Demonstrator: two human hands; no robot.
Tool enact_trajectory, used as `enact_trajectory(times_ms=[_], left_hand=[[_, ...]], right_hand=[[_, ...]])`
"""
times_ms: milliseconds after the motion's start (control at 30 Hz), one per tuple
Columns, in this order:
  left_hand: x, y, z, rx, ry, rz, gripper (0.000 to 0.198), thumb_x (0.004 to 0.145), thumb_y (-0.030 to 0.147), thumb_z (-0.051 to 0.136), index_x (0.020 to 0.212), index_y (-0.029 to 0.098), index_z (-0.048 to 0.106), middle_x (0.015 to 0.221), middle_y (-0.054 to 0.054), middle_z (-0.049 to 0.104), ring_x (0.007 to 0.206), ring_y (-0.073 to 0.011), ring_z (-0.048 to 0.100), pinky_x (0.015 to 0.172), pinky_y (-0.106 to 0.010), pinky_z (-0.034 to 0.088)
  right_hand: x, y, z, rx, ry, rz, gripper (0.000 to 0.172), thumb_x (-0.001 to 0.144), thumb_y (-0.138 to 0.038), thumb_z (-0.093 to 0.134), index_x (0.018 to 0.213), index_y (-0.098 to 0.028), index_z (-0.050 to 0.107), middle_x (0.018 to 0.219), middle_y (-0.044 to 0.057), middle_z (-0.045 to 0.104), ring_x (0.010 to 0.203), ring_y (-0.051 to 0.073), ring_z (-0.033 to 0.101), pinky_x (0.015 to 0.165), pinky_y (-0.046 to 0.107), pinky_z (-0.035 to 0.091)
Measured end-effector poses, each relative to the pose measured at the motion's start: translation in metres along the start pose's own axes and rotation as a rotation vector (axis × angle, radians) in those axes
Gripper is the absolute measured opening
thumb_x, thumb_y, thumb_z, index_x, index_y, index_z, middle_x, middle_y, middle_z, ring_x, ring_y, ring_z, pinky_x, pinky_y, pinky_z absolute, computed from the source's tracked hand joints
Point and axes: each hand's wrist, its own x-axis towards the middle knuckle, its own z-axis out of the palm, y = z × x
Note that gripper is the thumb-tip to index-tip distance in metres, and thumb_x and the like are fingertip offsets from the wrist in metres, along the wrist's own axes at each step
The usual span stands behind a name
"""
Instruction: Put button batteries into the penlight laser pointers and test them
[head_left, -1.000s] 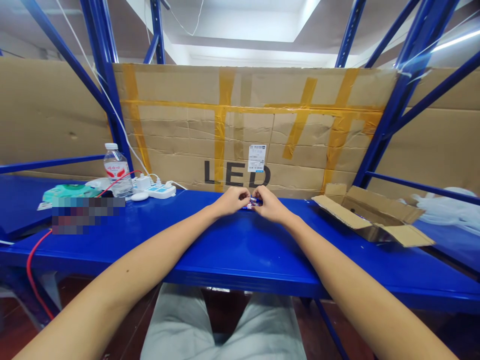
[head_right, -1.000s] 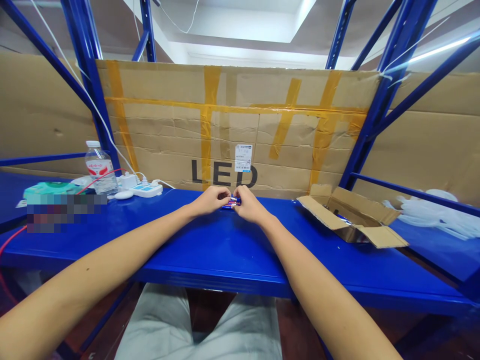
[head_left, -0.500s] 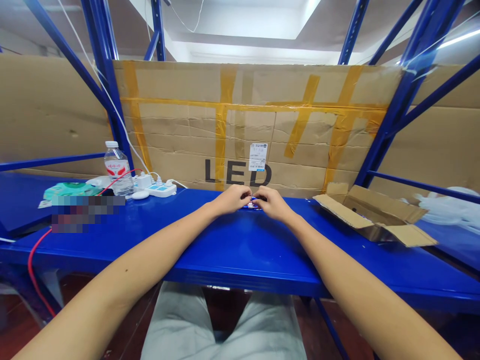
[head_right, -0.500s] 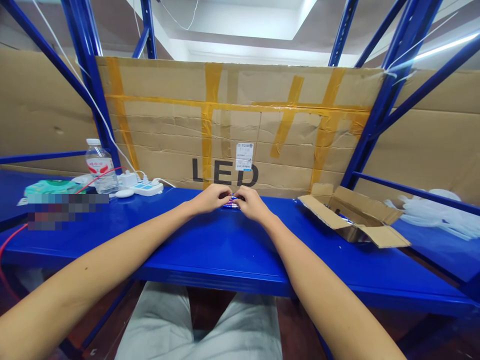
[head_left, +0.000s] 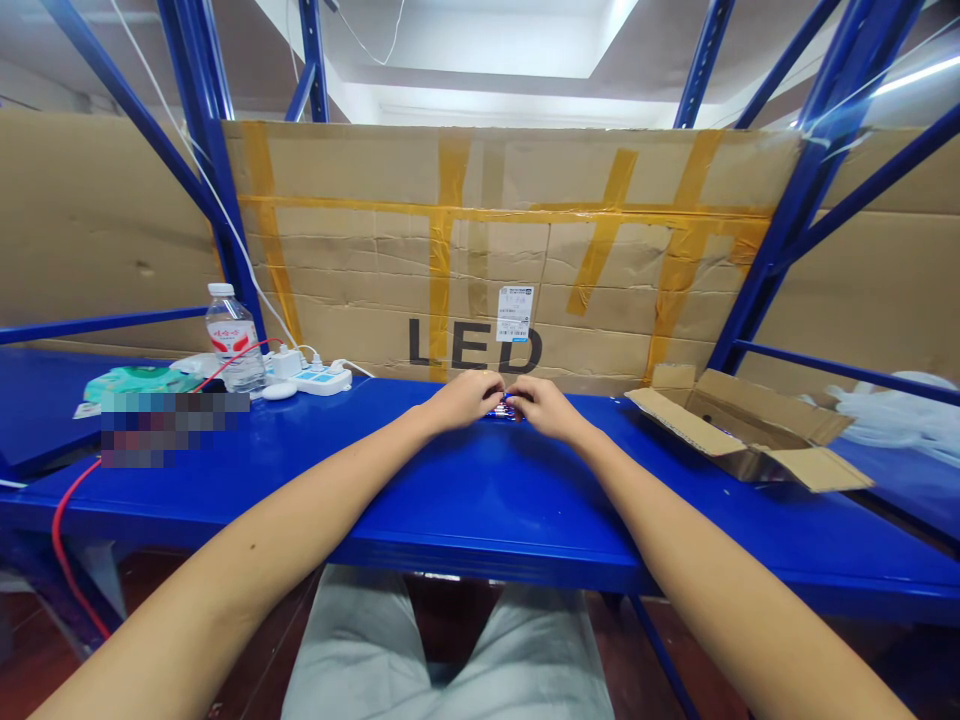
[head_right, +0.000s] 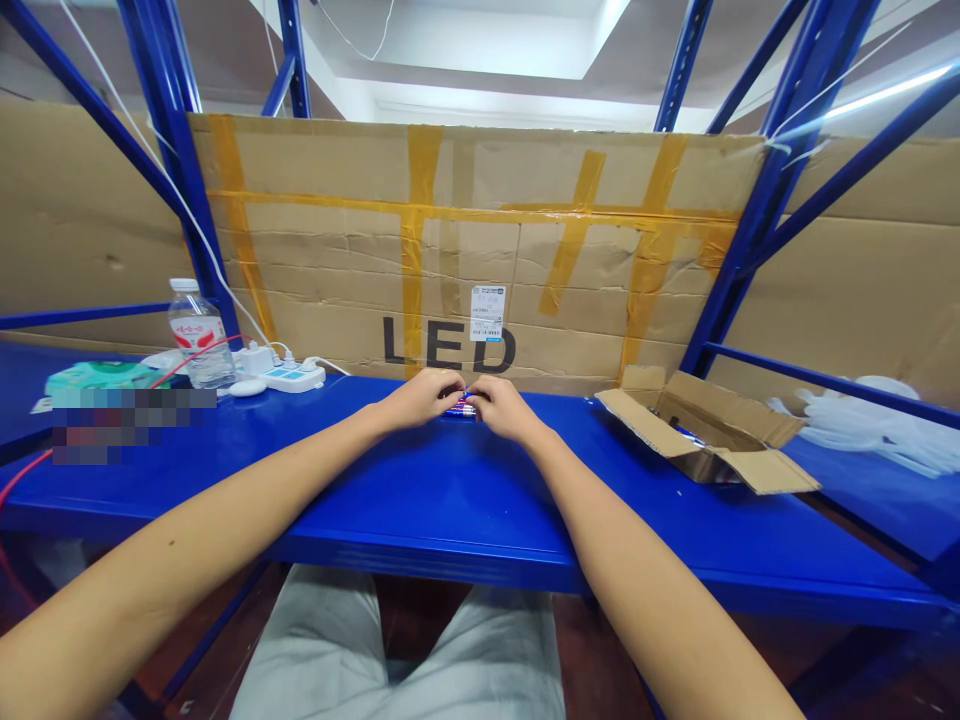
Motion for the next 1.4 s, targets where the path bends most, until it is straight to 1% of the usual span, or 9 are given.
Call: enact_trajectory(times_ms=[333, 500, 600, 667, 733, 833, 967, 1233, 1400], left_hand=[[0.000, 0.001, 0.000, -0.003, -0.009, -0.020, 0.013, 0.086, 0.018, 0.052, 0.083, 0.016, 0.065, 0.080, -0.005, 0.067, 0.073, -0.0155, 0.057, 0.069, -0.026, 0.041], [0.000, -0.006, 0.004, -0.118, 0.001, -0.101, 0.012, 0.084, 0.019, 0.054, 0.083, 0.016, 0.065, 0.078, -0.003, 0.068, 0.072, -0.0148, 0.058, 0.066, -0.025, 0.042], [0.000, -0.009, 0.006, -0.189, 0.022, -0.146, 0.013, 0.083, 0.020, 0.054, 0.087, 0.016, 0.066, 0.081, -0.003, 0.069, 0.075, -0.0150, 0.061, 0.069, -0.025, 0.044], [0.000, -0.007, 0.006, -0.204, 0.045, -0.159, 0.016, 0.084, 0.020, 0.054, 0.092, 0.016, 0.066, 0.085, -0.003, 0.069, 0.078, -0.0154, 0.062, 0.070, -0.026, 0.045], [0.000, -0.004, 0.006, -0.178, 0.064, -0.144, 0.020, 0.083, 0.020, 0.054, 0.099, 0.015, 0.066, 0.090, -0.005, 0.069, 0.082, -0.0166, 0.062, 0.074, -0.028, 0.046], [0.000, 0.001, 0.006, -0.092, 0.055, -0.060, 0.031, 0.080, 0.022, 0.061, 0.110, 0.015, 0.063, 0.101, -0.009, 0.064, 0.094, -0.0205, 0.061, 0.085, -0.033, 0.047], [-0.002, 0.005, 0.008, 0.024, 0.005, 0.014, 0.050, 0.073, 0.029, 0.072, 0.120, 0.016, 0.057, 0.112, -0.012, 0.058, 0.110, -0.0268, 0.053, 0.094, -0.040, 0.045], [-0.003, 0.008, 0.009, 0.160, -0.022, 0.015, 0.059, 0.073, 0.035, 0.073, 0.124, 0.018, 0.049, 0.117, -0.011, 0.055, 0.114, -0.0283, 0.050, 0.095, -0.041, 0.045], [-0.002, 0.008, 0.009, 0.224, -0.016, 0.025, 0.056, 0.074, 0.035, 0.072, 0.121, 0.015, 0.050, 0.115, -0.012, 0.056, 0.110, -0.0283, 0.052, 0.093, -0.040, 0.046]], right_hand=[[0.001, 0.003, 0.001, 0.006, -0.041, 0.012, 0.023, 0.084, -0.013, 0.050, 0.065, -0.016, 0.062, 0.061, 0.001, 0.060, 0.064, 0.015, 0.054, 0.066, 0.026, 0.039], [0.002, 0.005, 0.003, 0.006, -0.023, 0.013, 0.017, 0.084, -0.017, 0.053, 0.072, -0.016, 0.065, 0.067, 0.002, 0.064, 0.067, 0.016, 0.054, 0.066, 0.027, 0.039], [0.004, 0.006, 0.005, 0.102, -0.024, 0.092, 0.018, 0.083, -0.021, 0.053, 0.071, -0.016, 0.065, 0.067, 0.002, 0.065, 0.067, 0.016, 0.054, 0.065, 0.028, 0.040], [0.005, 0.007, 0.007, 0.233, -0.018, 0.174, 0.019, 0.083, -0.025, 0.053, 0.071, -0.016, 0.066, 0.068, 0.003, 0.066, 0.066, 0.016, 0.056, 0.066, 0.028, 0.042], [0.006, 0.008, 0.009, 0.393, 0.024, 0.262, 0.017, 0.081, -0.027, 0.057, 0.074, -0.015, 0.067, 0.070, 0.004, 0.068, 0.067, 0.016, 0.058, 0.068, 0.029, 0.045], [0.007, 0.007, 0.013, 0.611, 0.112, 0.391, 0.014, 0.076, -0.030, 0.067, 0.078, -0.016, 0.067, 0.072, 0.005, 0.070, 0.067, 0.017, 0.062, 0.067, 0.030, 0.049], [0.008, 0.005, 0.018, 0.788, 0.158, 0.496, 0.016, 0.074, -0.029, 0.073, 0.073, -0.017, 0.063, 0.069, 0.005, 0.071, 0.065, 0.018, 0.065, 0.064, 0.032, 0.053], [0.006, -0.009, 0.016, 0.894, 0.168, 0.573, 0.007, 0.081, -0.014, 0.066, 0.077, -0.016, 0.061, 0.068, 0.005, 0.070, 0.062, 0.017, 0.068, 0.062, 0.029, 0.057], [0.007, -0.012, 0.015, 0.885, 0.174, 0.582, 0.004, 0.080, -0.014, 0.067, 0.079, -0.015, 0.063, 0.069, 0.006, 0.071, 0.063, 0.016, 0.067, 0.058, 0.027, 0.055]])
